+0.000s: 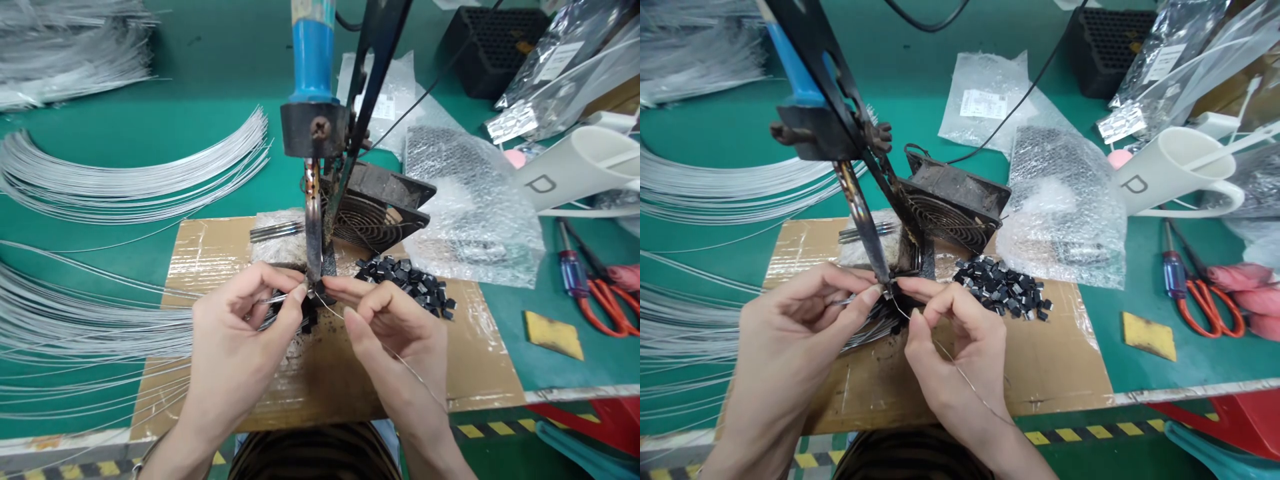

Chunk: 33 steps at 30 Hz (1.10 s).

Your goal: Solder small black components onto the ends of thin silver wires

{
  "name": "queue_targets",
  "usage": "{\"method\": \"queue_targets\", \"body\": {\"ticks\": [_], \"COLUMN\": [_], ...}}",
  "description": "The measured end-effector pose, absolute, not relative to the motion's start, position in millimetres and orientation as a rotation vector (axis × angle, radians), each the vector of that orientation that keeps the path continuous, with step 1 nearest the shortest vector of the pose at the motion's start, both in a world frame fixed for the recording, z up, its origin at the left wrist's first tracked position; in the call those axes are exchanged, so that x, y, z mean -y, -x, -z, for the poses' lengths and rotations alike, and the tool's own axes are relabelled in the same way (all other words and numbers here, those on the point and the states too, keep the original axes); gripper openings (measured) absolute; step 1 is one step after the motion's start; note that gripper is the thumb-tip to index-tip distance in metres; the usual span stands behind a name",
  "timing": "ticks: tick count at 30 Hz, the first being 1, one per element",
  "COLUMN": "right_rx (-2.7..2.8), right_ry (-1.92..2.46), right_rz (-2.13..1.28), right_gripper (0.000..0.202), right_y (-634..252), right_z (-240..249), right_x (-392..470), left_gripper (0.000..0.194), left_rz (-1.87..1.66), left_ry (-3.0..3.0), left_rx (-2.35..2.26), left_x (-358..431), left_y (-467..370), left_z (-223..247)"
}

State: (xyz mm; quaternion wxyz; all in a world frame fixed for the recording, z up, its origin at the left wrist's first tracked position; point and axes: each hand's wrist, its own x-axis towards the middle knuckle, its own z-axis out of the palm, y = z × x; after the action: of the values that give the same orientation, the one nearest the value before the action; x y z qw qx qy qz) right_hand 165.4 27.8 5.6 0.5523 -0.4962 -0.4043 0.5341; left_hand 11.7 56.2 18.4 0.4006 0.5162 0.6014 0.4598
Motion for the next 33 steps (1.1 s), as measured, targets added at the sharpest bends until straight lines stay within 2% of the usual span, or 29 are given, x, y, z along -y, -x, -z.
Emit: {"method": "queue_targets", "body": {"ticks": [33], "right_rx": [0.927], "right_ry": [1.219], "right_rz": [-1.239], "right_gripper": [0.022], "right_y": [-161.0], "right_z": [-9.4], "right_x": [-26.8], "left_gripper": [0.018], "left_rz": [-1.165], "left_ry": [-1.325], "left_rx": [-1.537], "left_x": [-53.5], "left_y": [-13.2], "left_z": [-20.3]}}
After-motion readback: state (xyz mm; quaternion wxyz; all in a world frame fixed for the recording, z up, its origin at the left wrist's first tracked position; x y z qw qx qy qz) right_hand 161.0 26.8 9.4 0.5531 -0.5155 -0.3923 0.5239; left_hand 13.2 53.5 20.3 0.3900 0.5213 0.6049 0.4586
